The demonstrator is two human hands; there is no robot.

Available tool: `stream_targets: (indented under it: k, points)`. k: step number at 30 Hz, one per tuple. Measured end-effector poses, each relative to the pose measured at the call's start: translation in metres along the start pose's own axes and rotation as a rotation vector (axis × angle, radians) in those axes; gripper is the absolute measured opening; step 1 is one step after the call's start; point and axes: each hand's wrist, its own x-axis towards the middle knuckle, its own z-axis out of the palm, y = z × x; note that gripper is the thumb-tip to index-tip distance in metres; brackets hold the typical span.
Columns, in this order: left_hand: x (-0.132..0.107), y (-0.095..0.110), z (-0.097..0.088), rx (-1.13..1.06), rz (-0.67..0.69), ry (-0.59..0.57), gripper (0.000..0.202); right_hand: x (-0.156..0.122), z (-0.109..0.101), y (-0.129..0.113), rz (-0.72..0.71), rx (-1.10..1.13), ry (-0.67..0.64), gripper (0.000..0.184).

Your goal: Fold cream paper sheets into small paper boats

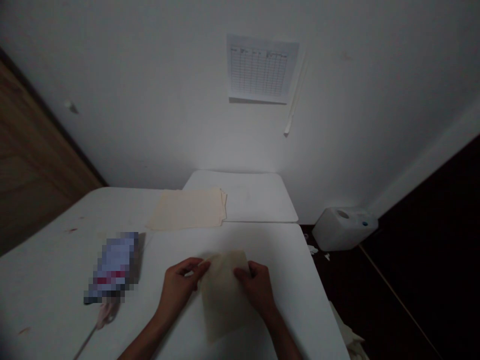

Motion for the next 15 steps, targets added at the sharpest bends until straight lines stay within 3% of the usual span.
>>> stream_targets:
  k: [6, 15]
  points:
    - [0.005, -0.004, 0.000, -0.098, -0.085, -0.061, 0.038, -0.001, 0.001, 0.002, -0.008, -0.029, 0.011, 0.037]
    - [0.006, -0.015, 0.001, -0.137, -0.090, -0.082, 0.041, 0.002, 0.003, 0.003, 0.006, -0.090, 0.014, 0.034]
